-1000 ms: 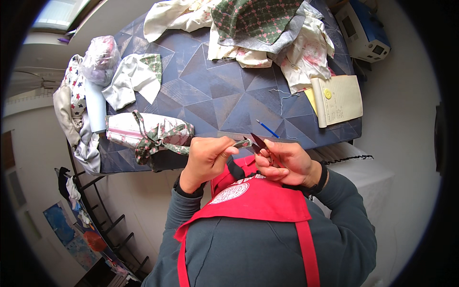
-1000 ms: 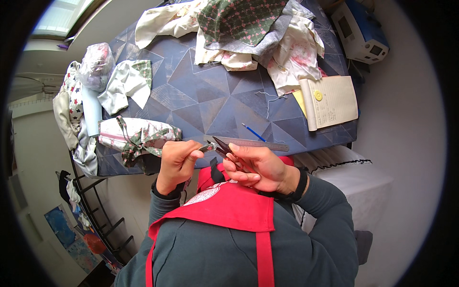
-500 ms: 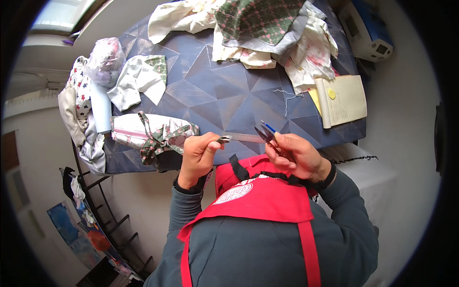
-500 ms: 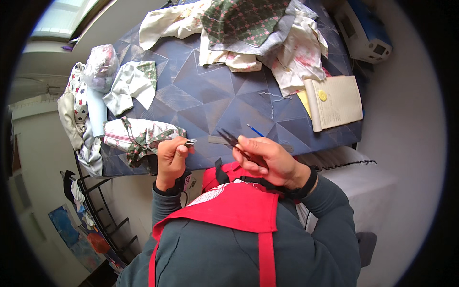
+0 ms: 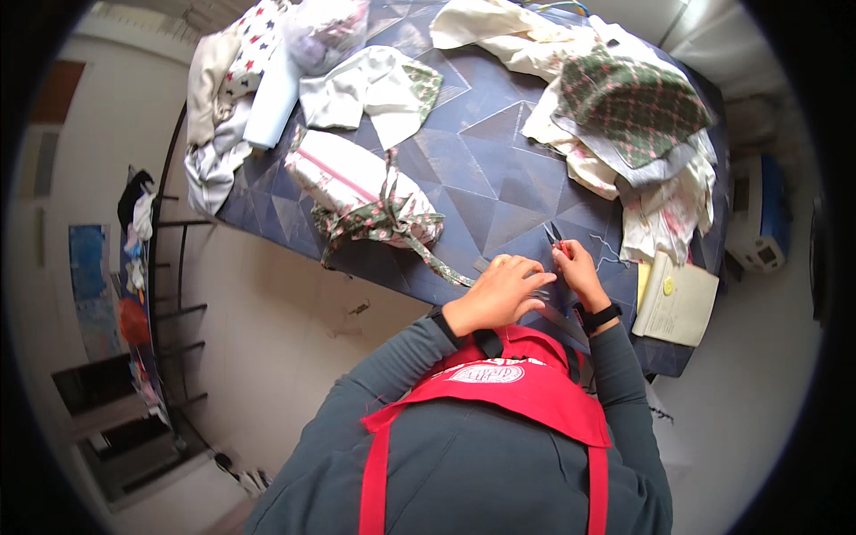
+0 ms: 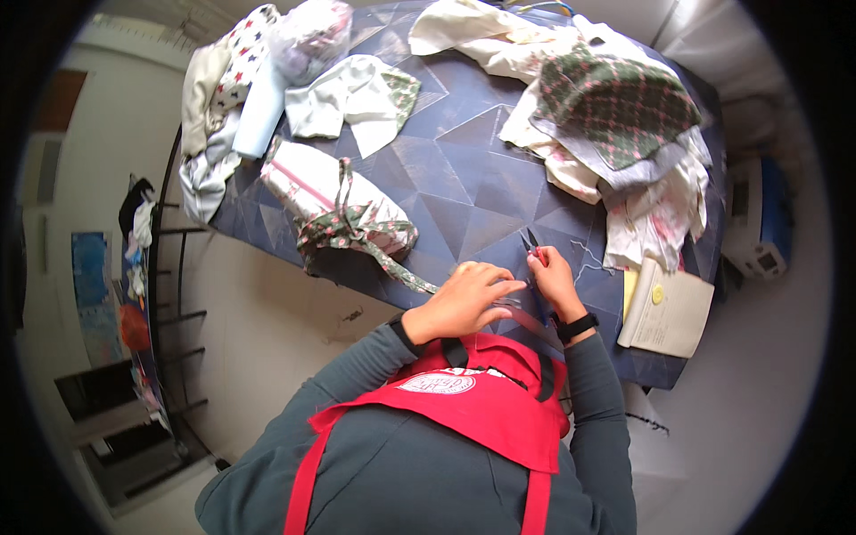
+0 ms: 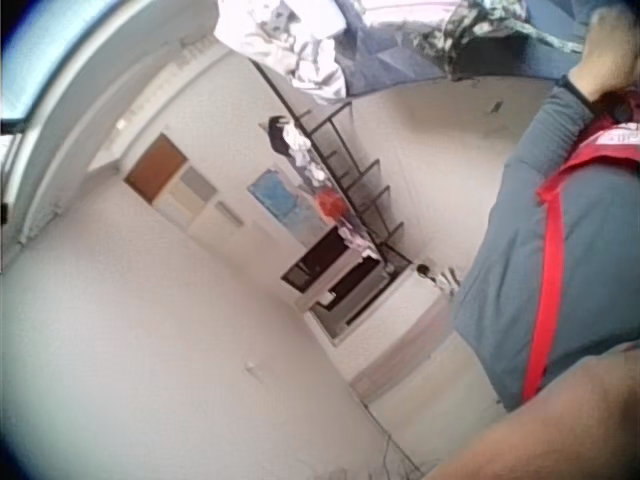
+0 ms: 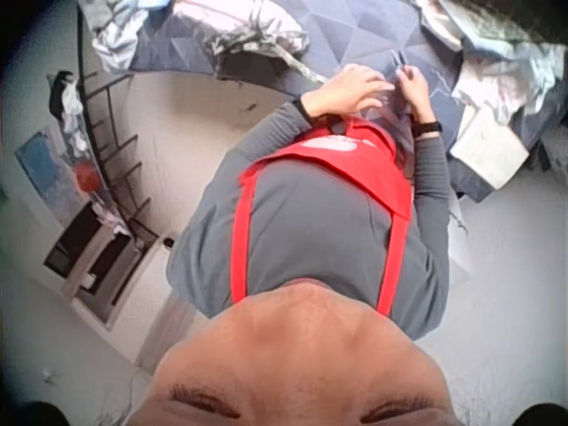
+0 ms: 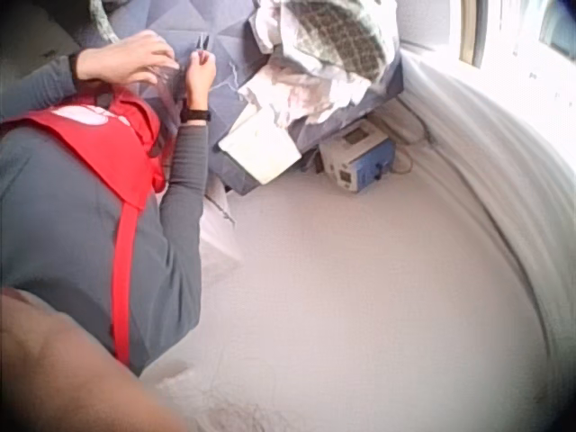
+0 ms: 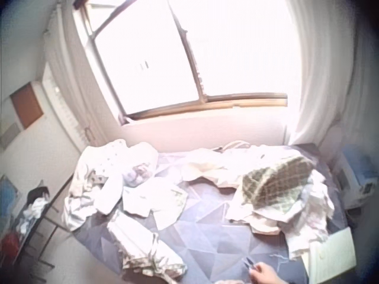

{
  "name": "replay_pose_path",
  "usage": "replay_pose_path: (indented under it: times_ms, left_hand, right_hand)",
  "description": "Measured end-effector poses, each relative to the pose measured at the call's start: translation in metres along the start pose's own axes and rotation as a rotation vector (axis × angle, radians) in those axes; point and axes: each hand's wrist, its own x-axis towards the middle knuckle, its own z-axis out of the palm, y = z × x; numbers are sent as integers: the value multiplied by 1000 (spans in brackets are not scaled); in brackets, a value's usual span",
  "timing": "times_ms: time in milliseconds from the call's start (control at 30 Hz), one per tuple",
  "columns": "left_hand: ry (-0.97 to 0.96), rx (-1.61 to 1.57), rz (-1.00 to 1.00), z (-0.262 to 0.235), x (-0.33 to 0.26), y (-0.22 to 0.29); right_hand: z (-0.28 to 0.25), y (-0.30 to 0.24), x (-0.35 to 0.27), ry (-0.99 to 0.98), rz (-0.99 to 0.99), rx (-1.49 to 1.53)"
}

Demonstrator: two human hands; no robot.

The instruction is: The person cuts a thread, then uses pliers to trim a fabric strap. They attach the strap to a floral-patterned bag, thread it through loops, and adjust the gathered fabric to form a ruffled edge around the bag's opening.

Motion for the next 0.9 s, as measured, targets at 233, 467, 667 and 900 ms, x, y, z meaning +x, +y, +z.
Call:
replay_pose_path:
  times_ms: [233, 467, 667, 900]
  left_hand:
    - [667, 19, -421, -106, -60, 19]
    - [901, -89, -761, -117, -69, -10]
    - [850, -470, -833, -98, -75, -28]
    - [1002, -882, -825, -96, -66, -40]
  right_hand:
    - [-17, -93, -6, -69, -306, -92]
    - [62, -214, -17, -434, -430, 183]
    - [114, -230, -24, -439, -318, 442]
    - [88, -233, -31, -847, -3, 611]
